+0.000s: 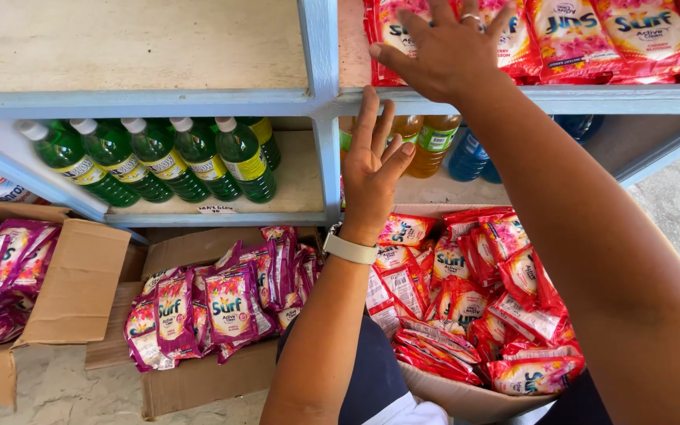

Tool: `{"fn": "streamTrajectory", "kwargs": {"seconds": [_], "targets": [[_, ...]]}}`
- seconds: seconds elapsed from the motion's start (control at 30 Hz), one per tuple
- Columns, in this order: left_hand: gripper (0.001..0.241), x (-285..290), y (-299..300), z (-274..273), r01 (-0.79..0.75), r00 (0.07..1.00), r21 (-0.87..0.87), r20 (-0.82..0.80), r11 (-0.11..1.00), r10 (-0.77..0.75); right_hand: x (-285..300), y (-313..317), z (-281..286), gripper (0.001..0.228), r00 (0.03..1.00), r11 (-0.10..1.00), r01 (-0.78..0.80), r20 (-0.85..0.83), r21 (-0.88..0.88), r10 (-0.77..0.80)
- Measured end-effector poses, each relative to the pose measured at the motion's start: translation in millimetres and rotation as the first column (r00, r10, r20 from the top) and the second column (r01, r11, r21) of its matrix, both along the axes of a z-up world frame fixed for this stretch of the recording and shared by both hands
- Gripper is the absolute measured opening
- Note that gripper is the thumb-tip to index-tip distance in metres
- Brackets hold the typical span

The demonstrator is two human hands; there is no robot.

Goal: Arranging detergent packets from a box onto a retail shelf.

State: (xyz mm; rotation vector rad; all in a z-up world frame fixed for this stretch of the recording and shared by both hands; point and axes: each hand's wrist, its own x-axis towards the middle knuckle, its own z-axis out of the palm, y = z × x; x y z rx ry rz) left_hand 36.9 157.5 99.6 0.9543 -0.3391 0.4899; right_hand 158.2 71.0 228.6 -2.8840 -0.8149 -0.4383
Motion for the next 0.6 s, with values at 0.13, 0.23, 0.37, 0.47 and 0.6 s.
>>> {"fn": "streamTrajectory", "kwargs": {"seconds": [0.13,0.23,0.37,0.47,0.6], "targets": [[0.087,0.6,-1.4,1.4,-0.009,1.0,0.022,-0.026,1.0,0.01,21.3,-9.7,-6.7,0.087,0.997,0.999,0.039,-0.06,0.022,-0.038],[0.09,-1.7,-2.4,2.6,0.008,1.0,0.05,-0.029,0.999,-0.007,21.7,-12.2,-4.8,0.092,0.991,0.998,0.031,-0.132,0.055,-0.023],[0.09,-6.8,-1.1,5.6,0.003,0.999,0.058,-0.052,0.998,0.0,18.6,-25.3,-12.9,0.091,0.986,0.994,0.002,-0.165,0.111,0.016],[0.082,-7.4,-3.7,5.7,0.032,0.998,0.027,-0.05,0.999,-0.03,-7.1,-51.9,-20.5,0.089,0.989,0.968,-0.081,-0.104,0.237,0.108],[0.055,-2.5,-15.3,-8.9,0.124,0.981,0.042,-0.156,0.991,-0.116,-77.7,-87.7,-22.9,0.093,0.948,0.904,-0.279,-0.055,0.324,0.313]]}}
